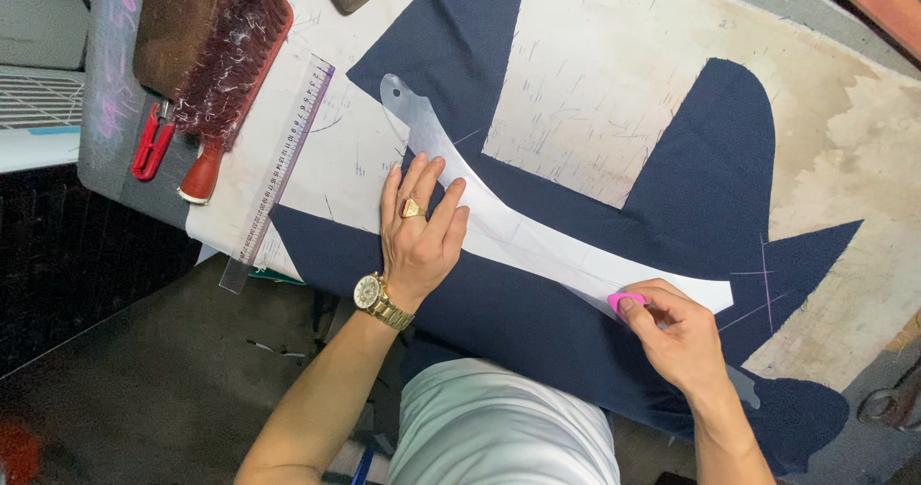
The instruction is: The person marks lines on dark blue fabric using a curved ruler and pink chalk following a white paper template, then cuts the fabric with large shears.
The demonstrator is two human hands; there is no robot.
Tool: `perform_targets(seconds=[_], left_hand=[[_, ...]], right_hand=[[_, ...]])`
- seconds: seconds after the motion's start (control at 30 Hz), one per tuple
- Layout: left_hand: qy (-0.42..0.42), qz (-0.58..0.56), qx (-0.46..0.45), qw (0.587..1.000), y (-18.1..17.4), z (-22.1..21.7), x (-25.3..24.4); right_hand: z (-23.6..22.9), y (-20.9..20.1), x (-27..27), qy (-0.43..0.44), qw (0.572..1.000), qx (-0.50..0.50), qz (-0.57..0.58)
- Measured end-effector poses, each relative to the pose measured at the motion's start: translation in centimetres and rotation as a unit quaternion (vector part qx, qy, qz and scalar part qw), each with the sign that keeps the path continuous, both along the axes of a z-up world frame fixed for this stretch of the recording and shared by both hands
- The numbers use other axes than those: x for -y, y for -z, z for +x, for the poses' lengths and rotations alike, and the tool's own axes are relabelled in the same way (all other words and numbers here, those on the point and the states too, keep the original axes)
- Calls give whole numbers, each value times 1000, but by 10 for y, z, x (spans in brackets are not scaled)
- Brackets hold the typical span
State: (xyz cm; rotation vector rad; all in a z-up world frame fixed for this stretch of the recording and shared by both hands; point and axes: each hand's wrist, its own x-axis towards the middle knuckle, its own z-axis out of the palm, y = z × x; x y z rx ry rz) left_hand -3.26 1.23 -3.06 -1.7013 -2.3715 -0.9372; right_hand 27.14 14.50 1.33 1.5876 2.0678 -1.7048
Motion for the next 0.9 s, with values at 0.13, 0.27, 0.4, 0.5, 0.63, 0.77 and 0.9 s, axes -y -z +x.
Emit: perform_targets(seconds=[0.13, 0.27, 0.4, 0.5, 0.63, 0.77, 0.9], left_hand=[[-1, -5, -6, 1000, 1, 0, -1], [2, -23, 2, 1000, -1, -2, -1], [-3, -25, -5, 1000, 0, -2, -2], [-7, -40, -11, 999, 3, -4, -3], [-7, 2, -14, 1000, 11, -5, -2], [-15, -3, -8, 1000, 15, -5, -1], [-18, -5, -8, 1000, 14, -6, -2]], right_hand=[[-3, -1, -1, -10, 1000, 17, 2], [-2, 2, 0, -40, 999, 20, 24], [-10, -5, 0, -29, 999, 26, 23], [-10, 0, 1, -37, 999, 13, 35], [-12, 7, 2, -40, 994, -37, 97], [-19, 0, 2, -36, 994, -40, 99], [-22, 1, 0, -35, 993, -46, 101]])
